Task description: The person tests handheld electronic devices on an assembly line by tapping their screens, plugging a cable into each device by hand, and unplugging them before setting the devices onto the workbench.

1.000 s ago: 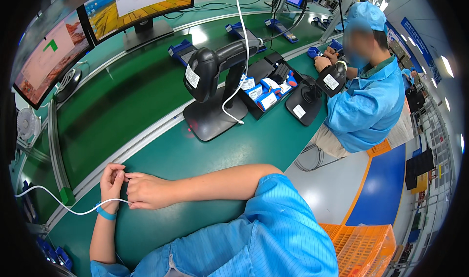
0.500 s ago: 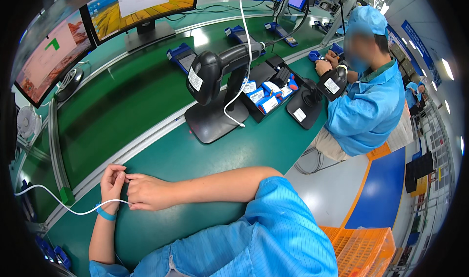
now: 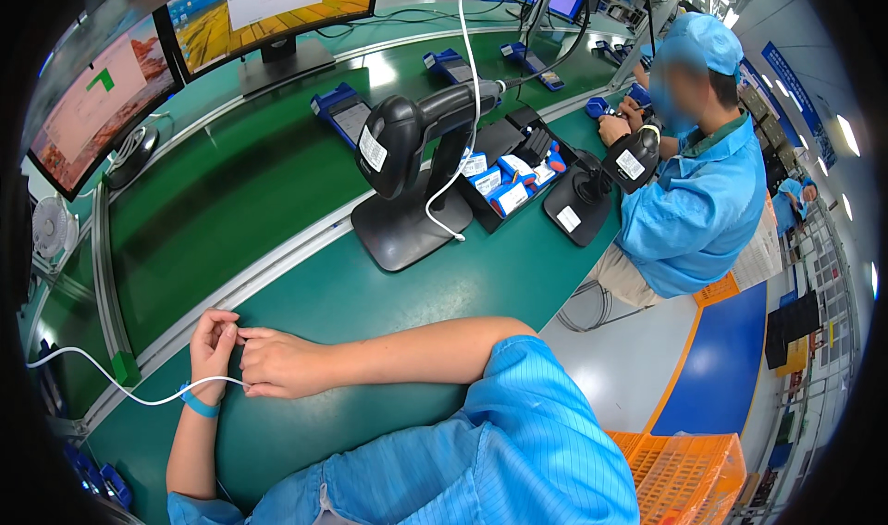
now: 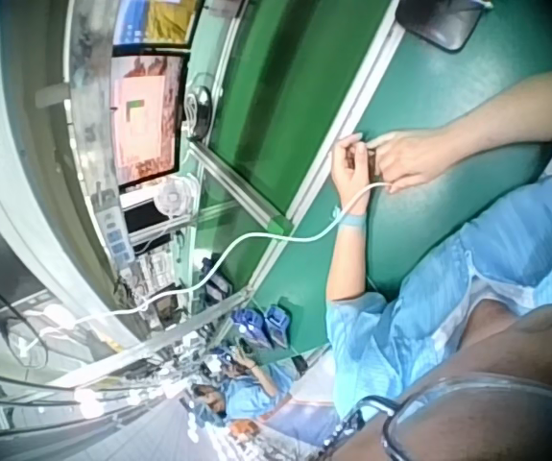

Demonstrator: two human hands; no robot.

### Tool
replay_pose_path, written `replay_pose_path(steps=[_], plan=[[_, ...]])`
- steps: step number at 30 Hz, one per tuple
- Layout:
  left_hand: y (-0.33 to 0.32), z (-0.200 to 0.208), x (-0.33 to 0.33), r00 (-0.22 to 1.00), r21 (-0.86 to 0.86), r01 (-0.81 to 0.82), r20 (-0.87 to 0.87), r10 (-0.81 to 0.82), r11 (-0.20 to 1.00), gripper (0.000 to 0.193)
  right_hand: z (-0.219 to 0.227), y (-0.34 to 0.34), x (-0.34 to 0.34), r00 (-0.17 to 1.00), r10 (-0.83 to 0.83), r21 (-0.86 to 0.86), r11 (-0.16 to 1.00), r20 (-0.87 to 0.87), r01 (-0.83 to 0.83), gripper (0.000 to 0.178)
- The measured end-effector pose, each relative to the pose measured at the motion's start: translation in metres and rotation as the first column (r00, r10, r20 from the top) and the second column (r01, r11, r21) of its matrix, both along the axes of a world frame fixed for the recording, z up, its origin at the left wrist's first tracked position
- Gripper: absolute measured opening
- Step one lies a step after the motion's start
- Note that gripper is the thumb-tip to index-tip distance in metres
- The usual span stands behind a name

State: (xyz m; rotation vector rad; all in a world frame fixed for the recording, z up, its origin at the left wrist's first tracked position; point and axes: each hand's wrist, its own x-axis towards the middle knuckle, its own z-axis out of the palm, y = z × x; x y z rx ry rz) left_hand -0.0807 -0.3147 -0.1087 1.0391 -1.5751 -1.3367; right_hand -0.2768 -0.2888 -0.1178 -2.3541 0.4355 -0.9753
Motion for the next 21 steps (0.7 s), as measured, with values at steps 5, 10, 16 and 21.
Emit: replay_pose_path(steps=[5, 10, 16, 21], plan=[[0.0003, 0.0002, 0.0000, 1.000, -0.004, -0.003, -0.001, 0.003, 1.000, 0.010, -0.0043, 0.0005, 0.0044, 0.996, -0.027, -0.025, 0.999, 0.079, 0.029, 0.019], [0.0005, -0.0004, 0.0005, 1.000, 0.009, -0.007, 0.005, 0.007, 1.000, 0.010, -0.0040, 0.0007, 0.0046, 0.995, -0.028, -0.031, 0.999, 0.097, 0.031, 0.017], [0.0004, -0.0002, 0.0007, 1.000, -0.016, -0.008, -0.008, 0.008, 1.000, 0.011, 0.0015, 0.0000, 0.0011, 1.000, 0.011, 0.006, 1.000, 0.003, -0.011, 0.018], [0.0000, 0.0012, 0.0008, 1.000, -0.024, 0.002, 0.007, -0.002, 1.000, 0.011, 0.0011, -0.0001, 0.0006, 1.000, 0.007, 0.009, 1.000, -0.001, -0.007, 0.018]])
